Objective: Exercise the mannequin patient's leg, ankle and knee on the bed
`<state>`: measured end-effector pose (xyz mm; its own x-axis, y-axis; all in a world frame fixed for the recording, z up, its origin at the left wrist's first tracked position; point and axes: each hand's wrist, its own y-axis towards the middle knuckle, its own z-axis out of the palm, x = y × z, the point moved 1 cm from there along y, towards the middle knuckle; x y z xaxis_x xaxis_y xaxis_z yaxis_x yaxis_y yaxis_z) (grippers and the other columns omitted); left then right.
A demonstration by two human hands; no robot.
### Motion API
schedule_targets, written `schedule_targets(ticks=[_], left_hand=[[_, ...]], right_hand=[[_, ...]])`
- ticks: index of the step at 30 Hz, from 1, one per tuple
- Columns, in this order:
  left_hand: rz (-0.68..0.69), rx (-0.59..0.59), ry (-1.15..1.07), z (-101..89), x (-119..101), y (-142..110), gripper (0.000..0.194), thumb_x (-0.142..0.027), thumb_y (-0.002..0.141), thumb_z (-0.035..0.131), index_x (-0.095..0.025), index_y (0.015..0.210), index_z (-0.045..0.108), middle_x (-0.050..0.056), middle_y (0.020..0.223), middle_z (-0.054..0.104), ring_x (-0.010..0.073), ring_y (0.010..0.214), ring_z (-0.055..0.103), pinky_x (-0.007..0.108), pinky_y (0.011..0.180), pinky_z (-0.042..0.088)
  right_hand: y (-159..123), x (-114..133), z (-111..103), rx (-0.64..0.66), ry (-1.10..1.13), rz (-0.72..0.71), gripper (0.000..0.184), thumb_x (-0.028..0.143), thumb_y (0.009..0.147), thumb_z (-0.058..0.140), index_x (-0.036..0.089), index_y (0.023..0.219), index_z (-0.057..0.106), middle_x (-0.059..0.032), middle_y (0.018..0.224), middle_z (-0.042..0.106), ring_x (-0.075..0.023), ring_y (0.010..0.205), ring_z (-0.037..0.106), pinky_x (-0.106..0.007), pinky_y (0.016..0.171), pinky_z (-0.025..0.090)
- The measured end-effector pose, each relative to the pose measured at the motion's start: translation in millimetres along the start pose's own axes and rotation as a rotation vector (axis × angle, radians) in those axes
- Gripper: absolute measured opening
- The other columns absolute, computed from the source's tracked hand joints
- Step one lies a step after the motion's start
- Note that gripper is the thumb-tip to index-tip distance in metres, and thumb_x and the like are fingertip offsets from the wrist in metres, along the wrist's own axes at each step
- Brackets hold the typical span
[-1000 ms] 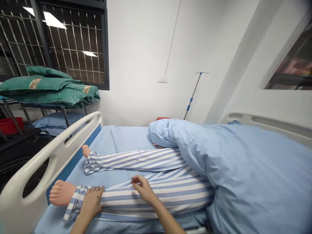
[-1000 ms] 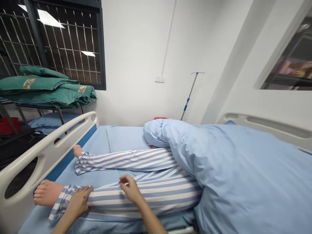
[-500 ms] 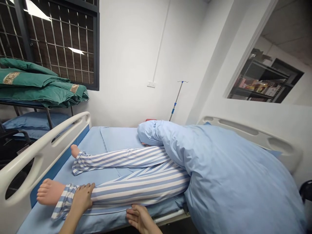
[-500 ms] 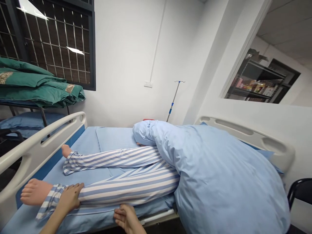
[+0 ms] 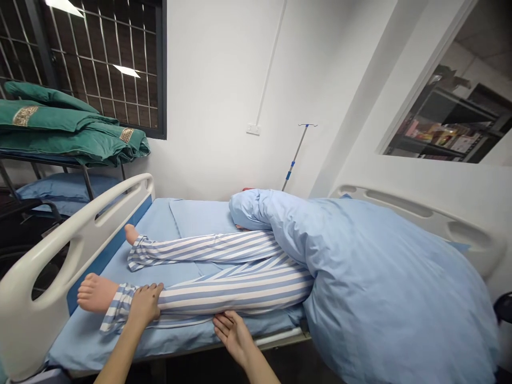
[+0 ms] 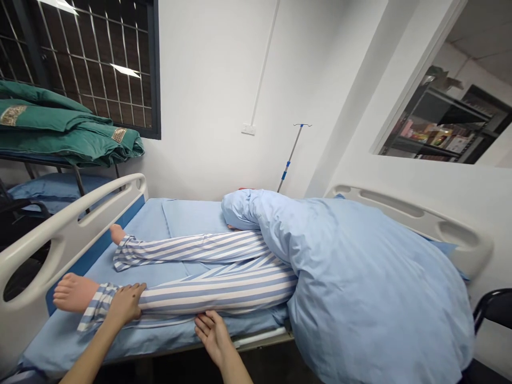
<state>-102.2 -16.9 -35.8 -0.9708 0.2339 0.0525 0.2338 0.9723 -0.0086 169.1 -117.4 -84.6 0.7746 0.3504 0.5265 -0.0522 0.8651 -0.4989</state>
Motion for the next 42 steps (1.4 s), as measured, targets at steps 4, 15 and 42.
schedule_targets(ticks=[4,15,42], left_hand=[[0.014,-0.040,-0.004,4.8,2,2,0.053,-0.011,0.061,0.046,-0.020,0.114,0.052,0.007,0.109,0.060,0.0219,0.098,0.053,0.035,0.086,0.034],[0.045,-0.046,0.007,8.3,4,4,0.058,-0.010,0.060,0.042,-0.018,0.117,0.052,0.008,0.114,0.059,0.0220,0.101,0.052,0.035,0.088,0.033],[0.014,-0.022,-0.116,-24.4,-10,-22,0.064,-0.020,0.055,0.043,-0.018,0.119,0.051,0.007,0.121,0.056,0.0250,0.109,0.050,0.036,0.092,0.033]], right_hand=[[0,-3,0,0.020,0.039,-0.008,0.032,0.030,0.054,0.070,0.017,0.077,0.051,-0.0135,0.096,0.065,-0.0276,0.100,0.058,-0.033,0.080,0.045],[4,-12,-3,0.094,0.133,-0.044,0.031,0.031,0.056,0.071,0.017,0.081,0.056,-0.0119,0.103,0.064,-0.0255,0.108,0.054,-0.033,0.085,0.042],[-7,-1,37,0.264,0.268,-0.189,0.018,0.015,0.057,0.064,0.018,0.072,0.055,-0.0016,0.085,0.064,-0.0214,0.087,0.056,-0.040,0.080,0.043]])
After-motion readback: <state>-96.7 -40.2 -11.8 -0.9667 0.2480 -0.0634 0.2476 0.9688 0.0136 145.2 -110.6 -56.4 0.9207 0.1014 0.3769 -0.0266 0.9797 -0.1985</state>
